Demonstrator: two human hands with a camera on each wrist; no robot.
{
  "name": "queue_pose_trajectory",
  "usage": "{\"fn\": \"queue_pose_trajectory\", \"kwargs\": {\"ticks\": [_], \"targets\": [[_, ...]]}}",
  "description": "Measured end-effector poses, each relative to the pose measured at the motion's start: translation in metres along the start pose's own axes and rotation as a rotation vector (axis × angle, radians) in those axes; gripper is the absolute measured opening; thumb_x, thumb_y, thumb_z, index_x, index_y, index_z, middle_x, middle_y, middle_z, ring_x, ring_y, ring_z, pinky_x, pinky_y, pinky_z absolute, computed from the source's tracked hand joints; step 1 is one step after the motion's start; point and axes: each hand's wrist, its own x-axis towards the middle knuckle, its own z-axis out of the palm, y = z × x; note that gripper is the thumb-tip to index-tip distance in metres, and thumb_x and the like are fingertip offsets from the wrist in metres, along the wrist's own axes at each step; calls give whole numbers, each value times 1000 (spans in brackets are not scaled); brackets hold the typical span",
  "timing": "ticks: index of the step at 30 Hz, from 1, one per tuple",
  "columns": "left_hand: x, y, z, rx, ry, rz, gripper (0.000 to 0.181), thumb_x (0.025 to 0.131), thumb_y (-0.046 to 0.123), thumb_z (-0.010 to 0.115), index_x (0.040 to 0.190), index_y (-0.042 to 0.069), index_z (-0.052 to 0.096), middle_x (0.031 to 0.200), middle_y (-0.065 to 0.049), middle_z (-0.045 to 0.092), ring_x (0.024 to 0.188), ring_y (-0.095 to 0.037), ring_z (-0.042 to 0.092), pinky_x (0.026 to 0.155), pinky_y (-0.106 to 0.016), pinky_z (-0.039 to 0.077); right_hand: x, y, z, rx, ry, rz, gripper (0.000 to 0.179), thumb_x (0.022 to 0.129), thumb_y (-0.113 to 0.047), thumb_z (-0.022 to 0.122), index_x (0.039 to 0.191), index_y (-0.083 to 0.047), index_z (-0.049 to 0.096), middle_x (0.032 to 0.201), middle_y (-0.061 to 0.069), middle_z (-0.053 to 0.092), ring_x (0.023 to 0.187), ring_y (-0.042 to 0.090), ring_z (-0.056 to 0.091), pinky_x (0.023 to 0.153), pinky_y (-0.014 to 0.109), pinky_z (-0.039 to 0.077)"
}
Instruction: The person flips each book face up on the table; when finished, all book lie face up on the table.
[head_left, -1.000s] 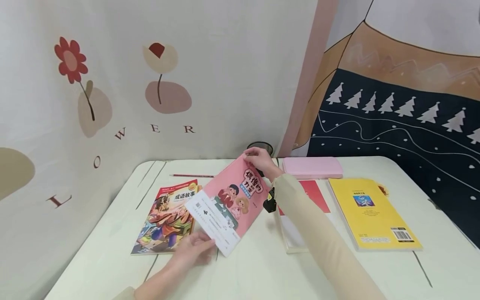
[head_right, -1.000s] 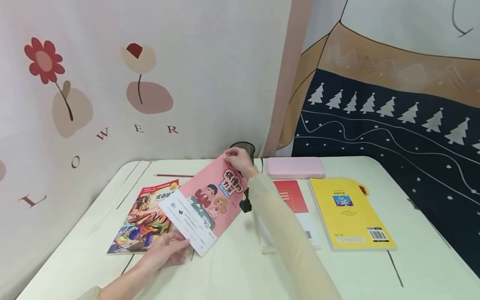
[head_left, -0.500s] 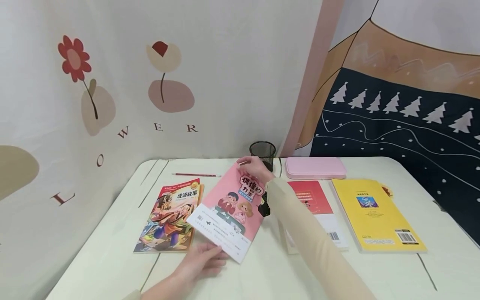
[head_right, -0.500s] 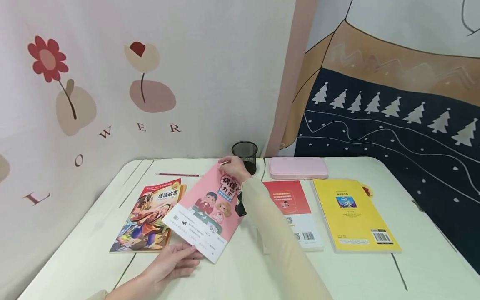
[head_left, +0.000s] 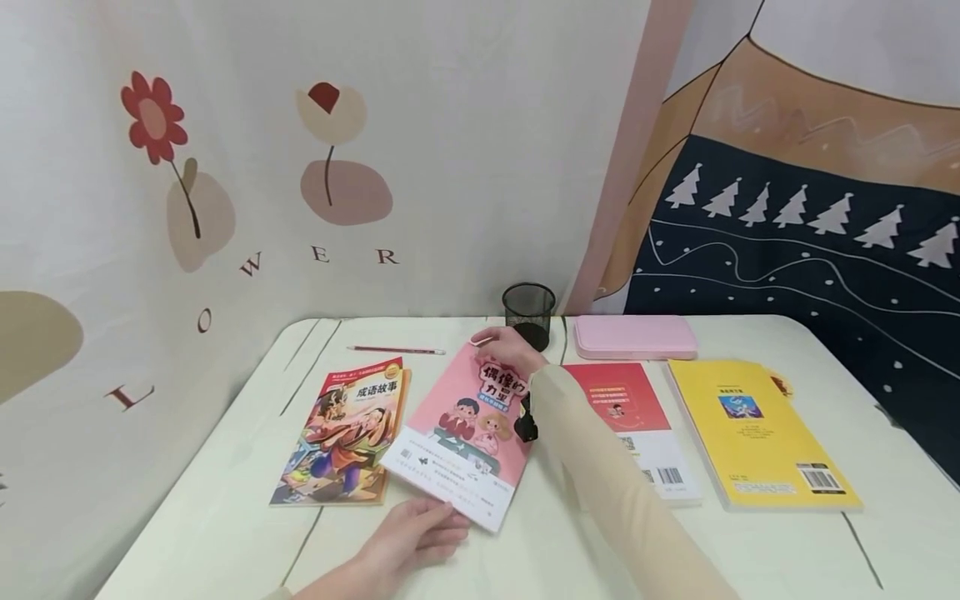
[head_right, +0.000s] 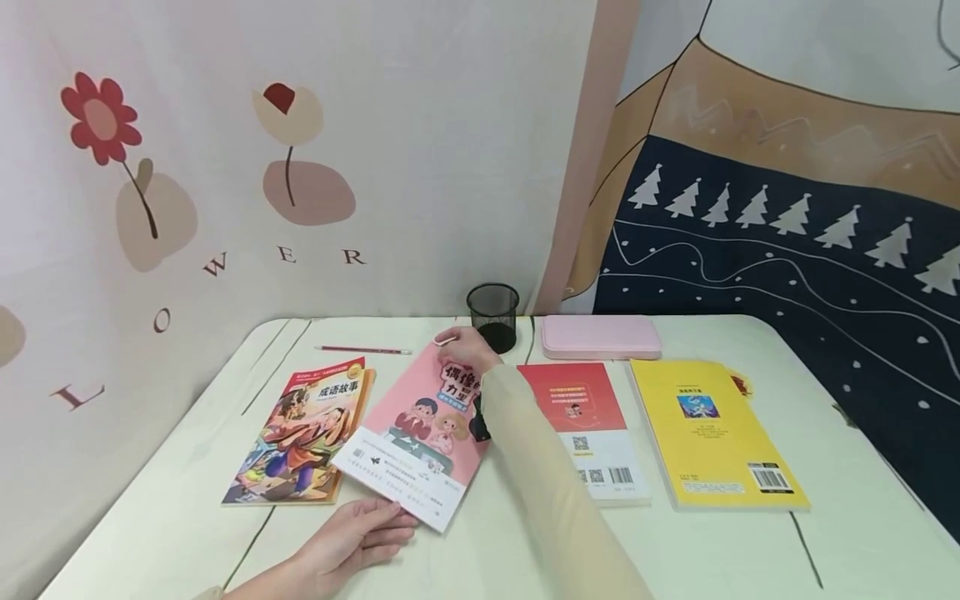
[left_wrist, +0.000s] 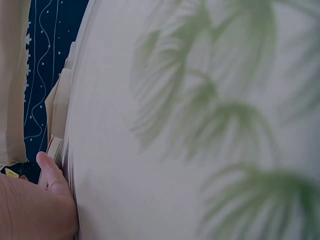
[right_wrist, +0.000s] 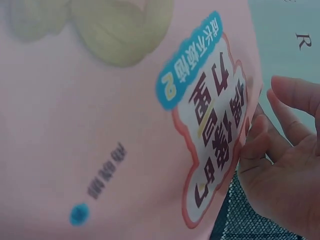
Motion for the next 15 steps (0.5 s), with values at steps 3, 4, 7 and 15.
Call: {"fn": "queue_pose_trajectory", "kwargs": {"ticks": [3, 4, 7, 15], "targets": [[0, 0, 2, -2, -6, 1, 30, 90, 17, 50, 103, -10, 49, 94, -16, 62, 86, -22, 61, 75, -34, 49, 1, 3, 1, -10, -20, -15, 28, 82, -12, 59, 110, -11, 59, 106, 6, 57, 89, 20, 52, 79, 32, 42], [0, 0, 2, -2, -7, -2, 31, 90, 17, 50, 103, -10, 49, 94, -16, 62, 85, -23, 61, 75, -34, 49, 1, 3, 2, -16, -28, -18, 28, 83, -12, 59, 111, -11, 59, 106, 7, 57, 89, 19, 52, 79, 32, 41], [0, -1, 3, 1, -12, -10, 33, 89, 17, 50, 105, -12, 49, 94, -16, 62, 86, -24, 60, 76, -35, 49, 1, 6, 4, -42, -52, -1, 28, 83, -14, 58, 111, -12, 59, 108, 6, 55, 90, 19, 50, 80, 31, 39], [-2, 0, 2, 29, -48, -40, 29, 88, 12, 50, 105, -12, 50, 94, -16, 62, 84, -25, 61, 75, -36, 49, 5, 12, 5, -91, -96, 22, 32, 86, -22, 56, 116, -13, 56, 114, 7, 50, 94, 21, 47, 83, 35, 38]]}}
